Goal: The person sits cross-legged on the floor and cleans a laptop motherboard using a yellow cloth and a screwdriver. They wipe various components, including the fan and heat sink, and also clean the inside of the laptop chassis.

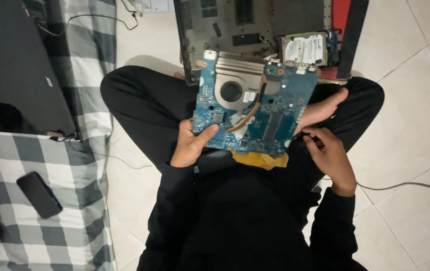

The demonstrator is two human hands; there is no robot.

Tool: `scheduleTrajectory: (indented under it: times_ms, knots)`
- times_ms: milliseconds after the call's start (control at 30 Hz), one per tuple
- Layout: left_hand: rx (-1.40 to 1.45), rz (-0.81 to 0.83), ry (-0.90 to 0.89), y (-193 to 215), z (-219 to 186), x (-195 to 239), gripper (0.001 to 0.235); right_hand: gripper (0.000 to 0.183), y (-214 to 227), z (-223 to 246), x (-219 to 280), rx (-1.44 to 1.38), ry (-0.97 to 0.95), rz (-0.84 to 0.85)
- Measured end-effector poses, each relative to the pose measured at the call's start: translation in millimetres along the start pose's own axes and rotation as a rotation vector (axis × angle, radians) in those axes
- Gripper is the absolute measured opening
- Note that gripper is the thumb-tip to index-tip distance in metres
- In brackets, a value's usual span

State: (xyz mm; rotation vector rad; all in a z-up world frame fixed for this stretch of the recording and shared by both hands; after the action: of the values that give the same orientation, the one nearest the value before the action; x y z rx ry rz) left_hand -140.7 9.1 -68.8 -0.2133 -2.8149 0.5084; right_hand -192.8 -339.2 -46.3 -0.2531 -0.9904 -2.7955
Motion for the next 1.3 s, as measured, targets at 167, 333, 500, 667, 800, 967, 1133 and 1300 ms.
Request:
scheduleTrajectory:
  times_ms: [167,333,500,667,800,967,1133,1300]
  knots:
    - [0.038,0.072,-0.028,-7.3,-5.5,-1.6,0.036,0.019,-0.3,11.7,-6.9,0.058,-0.012,0.003]
    - [0.035,0.067,-0.022,-9.7,-13.4,2.1,0.032,0.02,-4.2,-1.1,-4.7,0.073,-0.019,0.007]
    - [0.03,0.083,-0.047,-9.7,-14.1,3.2,0.032,0.025,-7.7,-7.3,-5.5,0.142,-0.039,0.022]
    - [-0.009,-0.031,0.022,4.1,-5.8,3.0,0.027,0.025,-11.1,-20.3,-3.5,0.376,-0.115,0.021]
    - [-0.007,-0.003,0.005,3.3,-2.0,3.6,0.032,0.026,-15.3,-47.9,4.8,0.463,-0.26,0.034]
    - [-0.011,0.008,-0.012,7.3,1.0,7.5,0.033,0.041,-15.9,-42.1,-1.3,0.696,-0.258,0.179]
    - [-0.024,-0.049,-0.015,7.2,-10.6,6.4,0.03,0.049,-12.8,-23.9,-13.8,0.767,-0.24,0.245]
    - [-0.044,-0.14,0.027,2.1,-43.5,12.2,0.022,0.048,-1.7,-37.8,-8.3,0.694,-0.285,0.123]
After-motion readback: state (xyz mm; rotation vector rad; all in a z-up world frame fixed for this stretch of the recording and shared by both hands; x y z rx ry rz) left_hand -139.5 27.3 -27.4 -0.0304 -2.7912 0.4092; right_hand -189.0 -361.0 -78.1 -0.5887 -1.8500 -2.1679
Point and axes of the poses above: each hand's wrist, its own x-axis away from the middle knuckle, its own y-axis out of the back of the hand, z = x × y, the point moved 5 cm from there along -x, towards the middle knuckle, and after that the axes turned 11 degrees about y, right-handed, at the moved point
